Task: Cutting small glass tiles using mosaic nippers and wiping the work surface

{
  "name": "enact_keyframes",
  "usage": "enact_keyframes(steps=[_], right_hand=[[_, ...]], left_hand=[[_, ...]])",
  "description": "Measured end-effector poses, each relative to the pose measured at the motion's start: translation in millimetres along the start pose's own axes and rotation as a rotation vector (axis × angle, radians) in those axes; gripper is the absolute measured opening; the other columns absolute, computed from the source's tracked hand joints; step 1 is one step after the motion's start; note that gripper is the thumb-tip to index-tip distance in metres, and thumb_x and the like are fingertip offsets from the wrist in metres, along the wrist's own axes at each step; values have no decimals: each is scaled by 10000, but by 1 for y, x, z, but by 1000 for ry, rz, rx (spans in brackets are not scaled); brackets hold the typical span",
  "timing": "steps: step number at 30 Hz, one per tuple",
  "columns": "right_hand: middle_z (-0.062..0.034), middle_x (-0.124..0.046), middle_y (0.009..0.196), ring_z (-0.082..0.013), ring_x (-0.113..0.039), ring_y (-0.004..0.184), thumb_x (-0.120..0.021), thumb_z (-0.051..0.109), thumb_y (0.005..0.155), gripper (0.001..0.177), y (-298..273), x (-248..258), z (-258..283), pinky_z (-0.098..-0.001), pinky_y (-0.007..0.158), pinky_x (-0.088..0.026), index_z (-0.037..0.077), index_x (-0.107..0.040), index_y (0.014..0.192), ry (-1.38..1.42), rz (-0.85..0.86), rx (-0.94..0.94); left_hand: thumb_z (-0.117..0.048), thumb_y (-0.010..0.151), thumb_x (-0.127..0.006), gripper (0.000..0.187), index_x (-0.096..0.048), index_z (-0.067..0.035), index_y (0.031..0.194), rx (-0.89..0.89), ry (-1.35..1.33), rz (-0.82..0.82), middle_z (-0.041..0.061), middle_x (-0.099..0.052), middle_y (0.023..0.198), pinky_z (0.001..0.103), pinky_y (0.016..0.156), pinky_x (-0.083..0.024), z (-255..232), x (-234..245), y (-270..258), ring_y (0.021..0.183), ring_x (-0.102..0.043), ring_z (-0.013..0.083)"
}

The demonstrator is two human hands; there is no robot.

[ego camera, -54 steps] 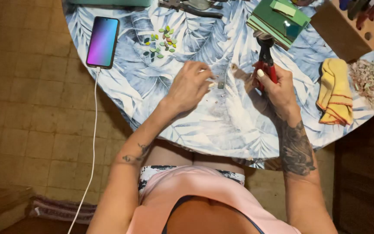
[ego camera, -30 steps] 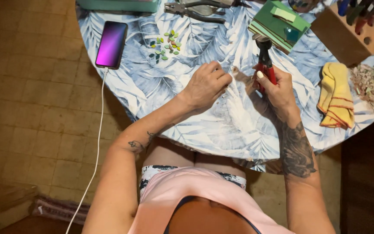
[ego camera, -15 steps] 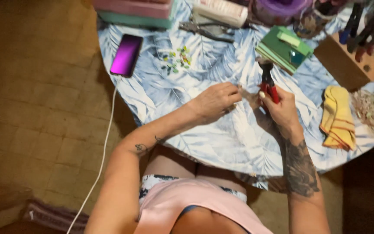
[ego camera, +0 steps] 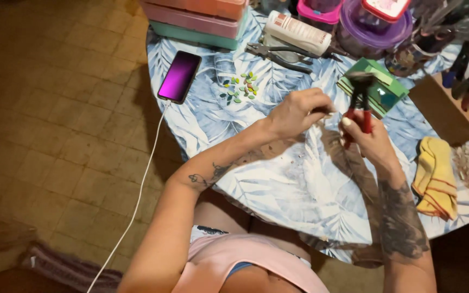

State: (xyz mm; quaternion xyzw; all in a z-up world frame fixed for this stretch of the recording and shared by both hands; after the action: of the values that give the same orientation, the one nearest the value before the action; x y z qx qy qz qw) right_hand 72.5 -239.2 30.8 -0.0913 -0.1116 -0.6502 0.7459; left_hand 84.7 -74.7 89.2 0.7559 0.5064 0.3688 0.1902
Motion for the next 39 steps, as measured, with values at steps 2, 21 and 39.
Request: enact_keyframes(steps=[2, 21, 39], right_hand=[[-90, -517, 702, -185, -539, 618, -498, 164, 883, 124, 1, -8, 12, -270, 556, -460, 42, -506, 900, 44, 115, -11], [-131, -589, 811, -308, -584, 771, -639, 8, 574, 454, -6, 5, -14, -379, 677, -450, 81, -591, 1020, -514, -78, 242], [-204, -573, 880, -408, -552, 842, -631, -14, 577, 476, -5, 9, -10, -443, 724, -429, 15, -571, 1048, -566, -115, 336]], left_hand=[[-55, 686, -655, 129, -596, -112, 786, 60, -43, -49, 25, -593, 737, 246, 617, -488, 5, 7, 5, 690, -610, 163], [-17, 840, -473, 228, -547, 53, 1044, 574, -963, -231, 204, -600, 952, 241, 674, -557, 66, 9, -22, 825, -631, 257], [92, 701, -566, 349, -550, 53, 1047, 632, -1031, -286, 166, -602, 869, 248, 612, -563, 79, -5, -37, 778, -636, 232]])
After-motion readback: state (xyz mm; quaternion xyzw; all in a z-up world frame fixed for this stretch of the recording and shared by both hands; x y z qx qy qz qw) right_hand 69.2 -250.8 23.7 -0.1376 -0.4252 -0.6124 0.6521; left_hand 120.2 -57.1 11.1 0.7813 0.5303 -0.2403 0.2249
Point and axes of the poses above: each hand's wrist, its own y-axis towards the middle knuckle, its own x-axis out of the back of the hand, z = x × y, the point moved 7 cm from there along y, towards the middle knuckle
